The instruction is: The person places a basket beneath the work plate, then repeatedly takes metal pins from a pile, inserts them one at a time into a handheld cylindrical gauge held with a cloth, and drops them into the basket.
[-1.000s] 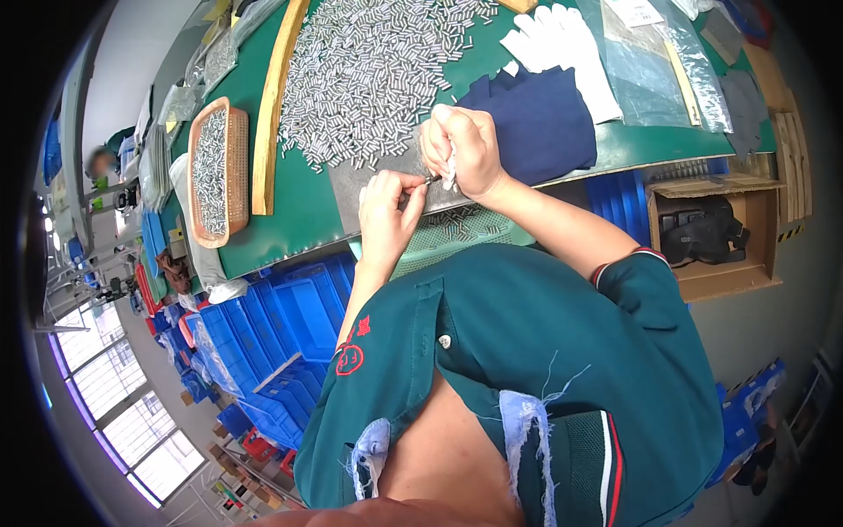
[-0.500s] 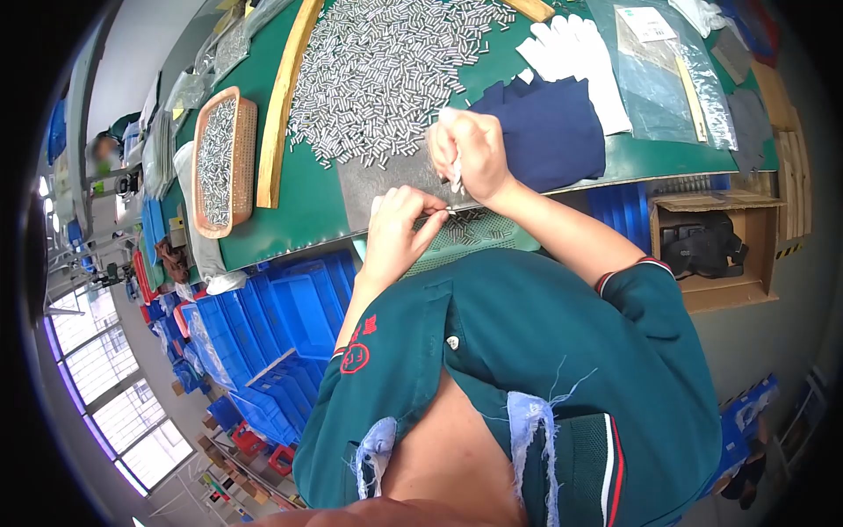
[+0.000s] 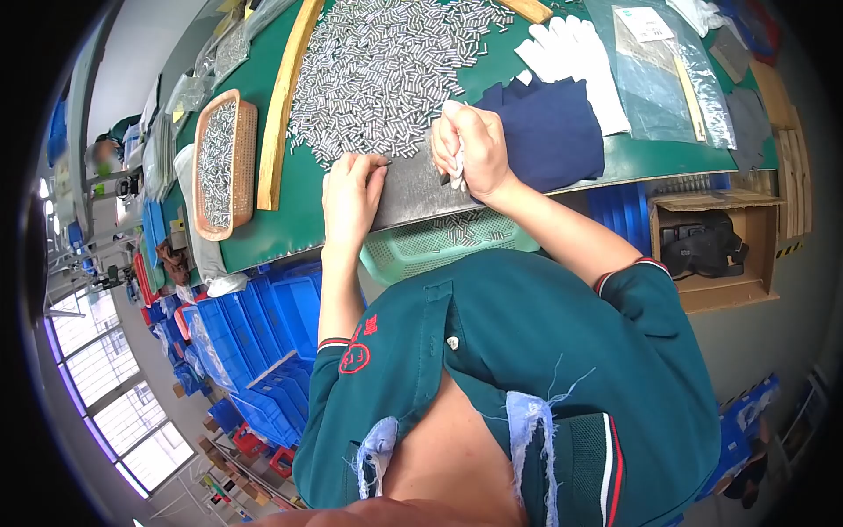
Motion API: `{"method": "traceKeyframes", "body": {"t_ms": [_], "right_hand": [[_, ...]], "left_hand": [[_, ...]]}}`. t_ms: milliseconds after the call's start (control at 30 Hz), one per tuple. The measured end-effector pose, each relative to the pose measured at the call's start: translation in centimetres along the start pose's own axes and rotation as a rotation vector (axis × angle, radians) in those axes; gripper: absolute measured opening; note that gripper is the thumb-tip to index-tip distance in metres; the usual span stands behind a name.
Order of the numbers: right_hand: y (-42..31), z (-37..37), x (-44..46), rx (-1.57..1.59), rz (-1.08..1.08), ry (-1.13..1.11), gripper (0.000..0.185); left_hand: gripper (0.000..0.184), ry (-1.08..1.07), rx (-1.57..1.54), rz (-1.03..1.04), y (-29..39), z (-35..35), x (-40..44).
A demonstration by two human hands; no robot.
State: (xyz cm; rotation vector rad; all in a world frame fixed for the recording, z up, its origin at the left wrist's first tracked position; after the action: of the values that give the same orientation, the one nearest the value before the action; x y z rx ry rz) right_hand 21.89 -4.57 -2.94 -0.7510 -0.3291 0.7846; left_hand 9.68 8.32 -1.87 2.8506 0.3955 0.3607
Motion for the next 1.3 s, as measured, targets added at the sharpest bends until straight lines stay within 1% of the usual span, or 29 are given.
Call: {"method": "traceKeyframes", "body": {"t_ms": [67,167,200,267,400,467,800,867,933,967,1033,1067,1133,1200,1300], "right_hand": [[0.0,-0.1,0.0,-0.005,-0.005,0.001,0.043],[0.1,-0.1,-0.1,0.013,-0.025,-0.013,0.043],[0.1,-0.1,-0.2,0.003,-0.02,-0.019,0.042],[0.1,0.0,-0.2,-0.006,-0.016,-0.018,0.042],[0.0,-0.1,-0.3,-0.005,-0.04,-0.017,0.042],[0.0,-0.1,-0.3,0.004,-0.047,-0.016,0.042],[0.0,-0.2,-0.4,0.037,-0.076,-0.008,0.043],[0.2,-0.2,-0.5,0.037,-0.074,-0.005,0.044],[0.6,-0.4,-0.7,-0.069,-0.186,-0.066,0.044],[0.8,-0.6,-0.8,-0.071,-0.184,-0.068,0.044],[0.9,-0.3,-1.2,-0.402,-0.455,-0.279,0.044],[1.1,-0.4,-1.2,-0.404,-0.457,-0.28,0.044],[0.9,-0.5,-0.9,-0.355,-0.42,-0.177,0.044],[0.4,-0.4,-0.5,0.037,-0.107,0.029,0.043],[0.2,-0.4,-0.7,-0.019,-0.146,0.01,0.043]], "left_hand": [[0.009,-0.003,0.0,-0.001,0.3,0.3,0.0],[0.011,-0.04,-0.241,0.046,2.2,1.9,-0.5],[0.012,-0.072,-0.246,0.026,3.1,2.2,-0.7],[0.012,0.001,-0.249,0.004,4.1,2.5,-0.9],[0.012,-0.003,-0.287,-0.016,4.0,2.5,-1.0],[0.012,-0.038,-0.355,-0.033,3.7,2.7,-1.1],[0.012,-0.015,-0.361,-0.054,3.7,2.9,-1.2],[0.012,-0.009,-0.306,-0.039,3.8,2.9,-1.2],[0.012,-0.004,-0.309,-0.037,3.8,2.9,-1.2],[0.012,0.003,-0.31,-0.034,3.9,2.9,-1.2],[0.012,-0.012,-0.295,-0.036,3.9,2.8,-1.2],[0.012,-0.024,-0.279,-0.033,3.9,2.7,-1.1],[0.012,-0.01,-0.311,-0.029,3.7,2.9,-1.2],[0.012,0.0,-0.338,-0.027,3.7,2.9,-1.2],[0.011,-0.017,-0.362,-0.047,3.7,2.8,-1.2]]}}
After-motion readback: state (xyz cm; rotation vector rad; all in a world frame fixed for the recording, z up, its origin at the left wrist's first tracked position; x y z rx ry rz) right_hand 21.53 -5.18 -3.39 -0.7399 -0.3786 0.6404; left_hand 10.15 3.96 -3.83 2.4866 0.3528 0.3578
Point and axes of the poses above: each hand's wrist, its own x-axis towards the middle knuckle, its own z-axis out of the palm, y = z × x, the point moved 2 cm from there along x, towards the middle knuckle, and after that the axes turned 4 degrees about z, right-handed, at the moved point
